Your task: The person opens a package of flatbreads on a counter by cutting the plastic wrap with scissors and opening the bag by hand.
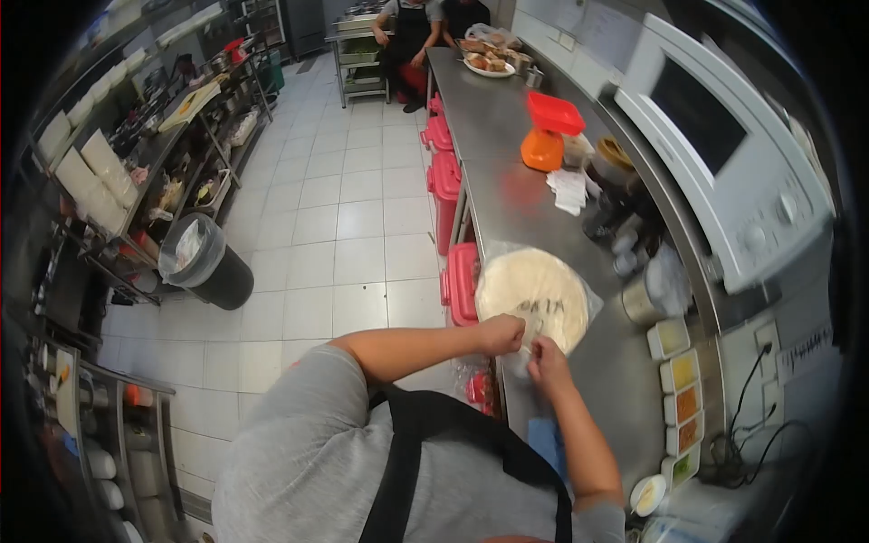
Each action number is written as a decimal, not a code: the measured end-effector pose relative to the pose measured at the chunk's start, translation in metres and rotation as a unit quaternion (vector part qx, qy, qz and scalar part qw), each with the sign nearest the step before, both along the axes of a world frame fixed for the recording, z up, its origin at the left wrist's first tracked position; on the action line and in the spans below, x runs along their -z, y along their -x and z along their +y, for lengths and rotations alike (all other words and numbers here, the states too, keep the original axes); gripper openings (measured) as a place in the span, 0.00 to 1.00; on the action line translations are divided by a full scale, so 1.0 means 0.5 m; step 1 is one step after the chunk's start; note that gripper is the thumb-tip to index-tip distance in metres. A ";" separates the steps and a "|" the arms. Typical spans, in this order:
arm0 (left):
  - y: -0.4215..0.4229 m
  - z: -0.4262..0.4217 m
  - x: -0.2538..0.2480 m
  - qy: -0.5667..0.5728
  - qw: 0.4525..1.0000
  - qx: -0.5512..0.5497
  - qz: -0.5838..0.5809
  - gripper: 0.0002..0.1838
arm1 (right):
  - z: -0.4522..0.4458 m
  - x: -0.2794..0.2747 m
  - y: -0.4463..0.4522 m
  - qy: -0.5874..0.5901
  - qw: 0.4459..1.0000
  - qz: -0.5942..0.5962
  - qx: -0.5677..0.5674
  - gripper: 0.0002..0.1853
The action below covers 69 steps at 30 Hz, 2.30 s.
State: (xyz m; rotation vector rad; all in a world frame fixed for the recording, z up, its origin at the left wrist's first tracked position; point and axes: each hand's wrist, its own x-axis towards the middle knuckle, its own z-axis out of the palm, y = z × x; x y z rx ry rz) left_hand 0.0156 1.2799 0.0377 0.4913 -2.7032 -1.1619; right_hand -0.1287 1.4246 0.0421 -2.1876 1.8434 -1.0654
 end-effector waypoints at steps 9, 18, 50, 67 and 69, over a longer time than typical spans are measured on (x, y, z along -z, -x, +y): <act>-0.446 -0.327 -0.024 -0.021 0.989 -0.070 0.130 0.30 | -0.203 -0.165 -0.186 -0.152 0.976 0.034 0.153 0.18; -0.934 -0.752 -0.040 0.019 0.942 -0.319 -0.101 0.13 | -0.797 -0.139 -0.445 -0.375 0.926 -0.032 -0.013 0.17; -1.326 -2.411 0.479 -0.142 0.724 -0.591 -0.325 0.23 | -2.667 0.064 -0.451 -0.420 0.902 0.011 -0.101 0.27; -0.658 -3.110 0.384 -0.053 0.960 -0.074 -0.266 0.21 | -2.948 -0.086 -0.255 -0.191 0.961 -0.188 0.071 0.12; -0.735 -3.158 0.471 -0.196 0.896 -0.136 -0.375 0.25 | -2.974 -0.290 -0.252 0.031 0.973 -0.227 0.024 0.06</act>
